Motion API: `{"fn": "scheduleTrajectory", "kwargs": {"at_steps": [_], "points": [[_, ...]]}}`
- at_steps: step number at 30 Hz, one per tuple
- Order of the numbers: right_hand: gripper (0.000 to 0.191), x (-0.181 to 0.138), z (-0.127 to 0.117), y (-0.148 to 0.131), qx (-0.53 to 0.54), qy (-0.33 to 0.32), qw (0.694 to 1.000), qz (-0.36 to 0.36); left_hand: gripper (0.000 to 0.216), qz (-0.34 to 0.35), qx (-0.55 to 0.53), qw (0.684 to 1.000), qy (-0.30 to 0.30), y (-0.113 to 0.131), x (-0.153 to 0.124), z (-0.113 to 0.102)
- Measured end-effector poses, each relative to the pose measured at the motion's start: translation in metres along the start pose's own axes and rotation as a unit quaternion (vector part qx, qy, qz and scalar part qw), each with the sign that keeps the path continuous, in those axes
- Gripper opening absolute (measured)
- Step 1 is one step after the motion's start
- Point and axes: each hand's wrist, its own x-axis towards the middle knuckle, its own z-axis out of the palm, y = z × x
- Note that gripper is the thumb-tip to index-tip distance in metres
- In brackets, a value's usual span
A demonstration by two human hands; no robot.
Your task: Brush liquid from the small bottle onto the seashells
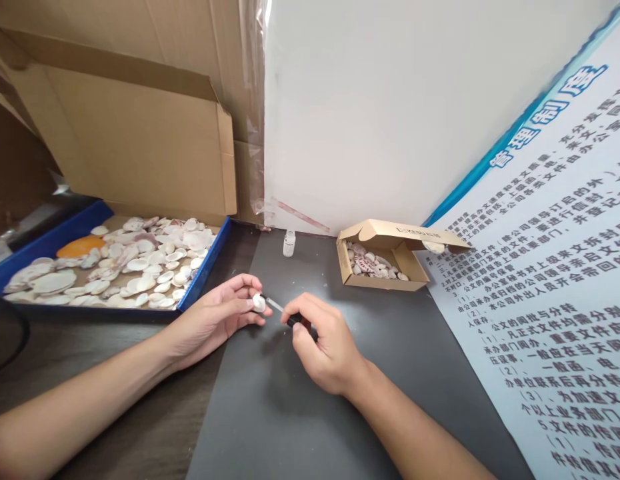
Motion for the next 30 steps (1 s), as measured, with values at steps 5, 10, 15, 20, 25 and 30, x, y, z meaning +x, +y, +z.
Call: {"fn": "scheduleTrajectory", "kwargs": {"at_steps": [5,10,15,20,25,30], "points": [[0.019,0.0006,-0.0001,-0.0015,-0.012,-0.005,1.0,0.004,0.019,-0.018,-0.011,1.0,-0.011,0.002,0.0,-0.0012],[0.018,-0.0006,-0.0022,-0.0017,-0.004,0.008,1.0,-0.007,0.015,-0.034,-0.002,0.999,-0.024,0.0016,0.0006,-0.004],[0.019,-0.0004,-0.0016,-0.0024,0.005,-0.017,1.0,-0.011,0.011,-0.045,-0.007,0.999,-0.027,0.0005,0.0018,-0.0053],[0.019,-0.0025,-0.0012,-0.0003,0.004,-0.005,1.0,0.005,0.008,-0.043,-0.012,0.999,-0.024,-0.0003,0.0033,-0.0036],[0.019,-0.005,-0.0003,0.0007,0.025,0.001,1.0,-0.007,0.009,-0.048,-0.019,0.998,-0.04,-0.0026,0.0039,-0.0054],[0.019,-0.0057,-0.0001,0.0016,0.05,0.001,0.999,-0.005,0.012,-0.072,-0.02,0.996,-0.05,-0.003,0.0044,-0.0085]]}}
